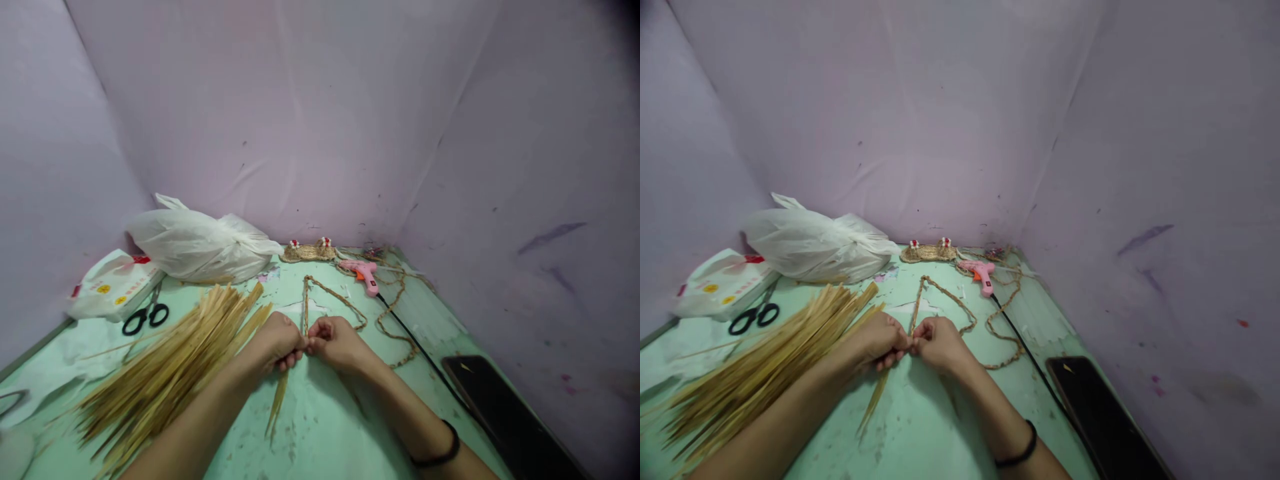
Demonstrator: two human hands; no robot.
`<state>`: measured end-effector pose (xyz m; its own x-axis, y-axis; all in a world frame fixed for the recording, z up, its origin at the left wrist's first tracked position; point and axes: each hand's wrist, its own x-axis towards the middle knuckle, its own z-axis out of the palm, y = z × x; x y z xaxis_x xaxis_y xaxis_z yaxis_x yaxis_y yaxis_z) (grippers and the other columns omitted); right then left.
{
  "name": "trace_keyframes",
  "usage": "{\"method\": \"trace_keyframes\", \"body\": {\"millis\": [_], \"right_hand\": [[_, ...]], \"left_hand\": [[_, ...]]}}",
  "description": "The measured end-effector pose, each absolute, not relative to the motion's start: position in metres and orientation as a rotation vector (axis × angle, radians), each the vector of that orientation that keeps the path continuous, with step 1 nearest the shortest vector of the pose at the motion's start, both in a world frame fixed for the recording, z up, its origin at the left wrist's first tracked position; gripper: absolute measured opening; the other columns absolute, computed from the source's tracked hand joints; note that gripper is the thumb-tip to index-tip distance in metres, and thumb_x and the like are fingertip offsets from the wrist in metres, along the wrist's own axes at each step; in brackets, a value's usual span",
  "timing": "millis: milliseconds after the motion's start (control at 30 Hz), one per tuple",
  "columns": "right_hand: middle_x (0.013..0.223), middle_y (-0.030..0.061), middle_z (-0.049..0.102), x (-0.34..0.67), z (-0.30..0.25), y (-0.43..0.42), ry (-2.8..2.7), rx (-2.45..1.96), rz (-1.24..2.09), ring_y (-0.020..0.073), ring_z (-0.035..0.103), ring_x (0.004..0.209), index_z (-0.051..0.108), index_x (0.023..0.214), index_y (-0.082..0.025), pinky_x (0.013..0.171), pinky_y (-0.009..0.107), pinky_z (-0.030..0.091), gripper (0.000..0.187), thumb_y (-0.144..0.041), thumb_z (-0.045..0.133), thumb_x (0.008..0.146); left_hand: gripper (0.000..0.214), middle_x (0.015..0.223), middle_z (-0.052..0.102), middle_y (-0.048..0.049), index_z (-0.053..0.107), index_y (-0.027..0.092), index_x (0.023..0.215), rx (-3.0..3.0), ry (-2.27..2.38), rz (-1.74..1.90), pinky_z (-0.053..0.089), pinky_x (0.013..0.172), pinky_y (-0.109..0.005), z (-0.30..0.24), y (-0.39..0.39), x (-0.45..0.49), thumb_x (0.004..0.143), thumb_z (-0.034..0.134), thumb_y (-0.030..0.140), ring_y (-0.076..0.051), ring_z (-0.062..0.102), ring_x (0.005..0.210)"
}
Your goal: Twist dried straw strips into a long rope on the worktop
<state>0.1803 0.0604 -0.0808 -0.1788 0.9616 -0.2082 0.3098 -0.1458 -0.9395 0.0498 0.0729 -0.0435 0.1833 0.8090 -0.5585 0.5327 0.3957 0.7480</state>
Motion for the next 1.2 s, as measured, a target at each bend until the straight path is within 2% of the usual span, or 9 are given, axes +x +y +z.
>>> {"method": "trace_keyframes", "body": {"millis": [167,467,600,700,800,867,967,1067,1200], "right_hand": [[0.054,0.0030,0.058,0.184,-0.064,0.052,-1.836,-1.800,0.762,0.0102,0.045,0.051,0.061,0.059,-0.014,0.047,0.021,0.027,0.012,-0.023,0.053,0.062],[0.055,0.0043,0.061,0.163,-0.043,0.031,-1.965,-1.862,0.715,0.0099,0.045,0.048,0.066,0.061,-0.015,0.045,0.021,0.024,0.017,-0.020,0.050,0.062],[0.054,0.0022,0.059,0.172,-0.043,0.037,-1.974,-1.785,0.822,0.0106,0.046,0.050,0.065,0.060,-0.016,0.046,0.021,0.026,0.016,-0.024,0.052,0.063],[0.059,0.0021,0.058,0.179,-0.044,0.046,-1.684,-1.762,0.853,0.0108,0.047,0.054,0.062,0.066,-0.015,0.049,0.021,0.030,0.015,-0.026,0.052,0.066],[0.056,0.0007,0.055,0.176,-0.052,0.051,-1.384,-1.649,1.250,0.0093,0.046,0.050,0.055,0.067,-0.015,0.047,0.020,0.032,0.008,-0.022,0.050,0.067],[0.045,-0.0033,0.046,0.172,-0.058,0.052,-1.266,-1.595,1.524,0.0068,0.038,0.040,0.050,0.063,-0.016,0.041,0.019,0.027,0.007,-0.021,0.049,0.068],[0.037,-0.0068,0.036,0.170,-0.066,0.053,-1.295,-1.610,1.504,0.0035,0.025,0.033,0.049,0.055,-0.015,0.036,0.019,0.016,0.011,-0.017,0.050,0.065],[0.034,-0.0069,0.034,0.173,-0.066,0.054,-1.328,-1.615,1.432,0.0025,0.022,0.033,0.048,0.047,-0.014,0.036,0.020,0.013,0.013,-0.013,0.052,0.060],[0.032,-0.0071,0.035,0.174,-0.061,0.052,-1.171,-1.575,1.583,0.0021,0.018,0.030,0.051,0.048,-0.014,0.035,0.021,0.009,0.010,-0.015,0.050,0.058]], "left_hand": [[0.018,0.026,0.031,0.0054,0.040,0.015,0.037,1.308,1.481,0.375,0.015,0.029,-0.019,-0.048,0.071,0.053,0.053,0.048,0.010,-0.005,0.025,0.024],[0.018,0.026,0.033,0.0030,0.044,0.013,0.036,1.282,1.428,0.352,0.014,0.031,-0.019,-0.043,0.071,0.050,0.053,0.045,0.012,-0.005,0.027,0.025],[0.008,0.031,0.037,0.0044,0.050,0.013,0.042,1.337,1.276,0.406,0.013,0.031,-0.019,-0.049,0.077,0.040,0.050,0.048,0.013,-0.004,0.025,0.027],[0.009,0.034,0.039,0.0044,0.050,0.013,0.043,1.301,1.205,0.422,0.013,0.032,-0.018,-0.048,0.078,0.038,0.051,0.048,0.016,-0.003,0.025,0.028],[0.008,0.035,0.039,0.0045,0.051,0.013,0.044,1.282,1.177,0.426,0.013,0.032,-0.018,-0.047,0.077,0.039,0.051,0.047,0.015,-0.002,0.025,0.029],[0.007,0.035,0.040,0.0044,0.052,0.012,0.046,1.289,1.164,0.423,0.014,0.033,-0.018,-0.048,0.077,0.040,0.051,0.048,0.015,-0.003,0.025,0.029],[0.008,0.037,0.043,0.0034,0.055,0.012,0.048,1.339,1.182,0.381,0.017,0.034,-0.019,-0.050,0.079,0.038,0.052,0.048,0.016,-0.004,0.026,0.029],[0.010,0.037,0.045,0.0019,0.056,0.012,0.047,1.473,1.313,0.286,0.019,0.035,-0.020,-0.048,0.081,0.034,0.053,0.049,0.017,-0.005,0.028,0.031],[0.014,0.041,0.049,-0.0012,0.059,0.013,0.049,1.769,1.485,0.160,0.025,0.041,-0.021,-0.036,0.073,0.035,0.056,0.052,0.023,-0.009,0.039,0.039]]}}
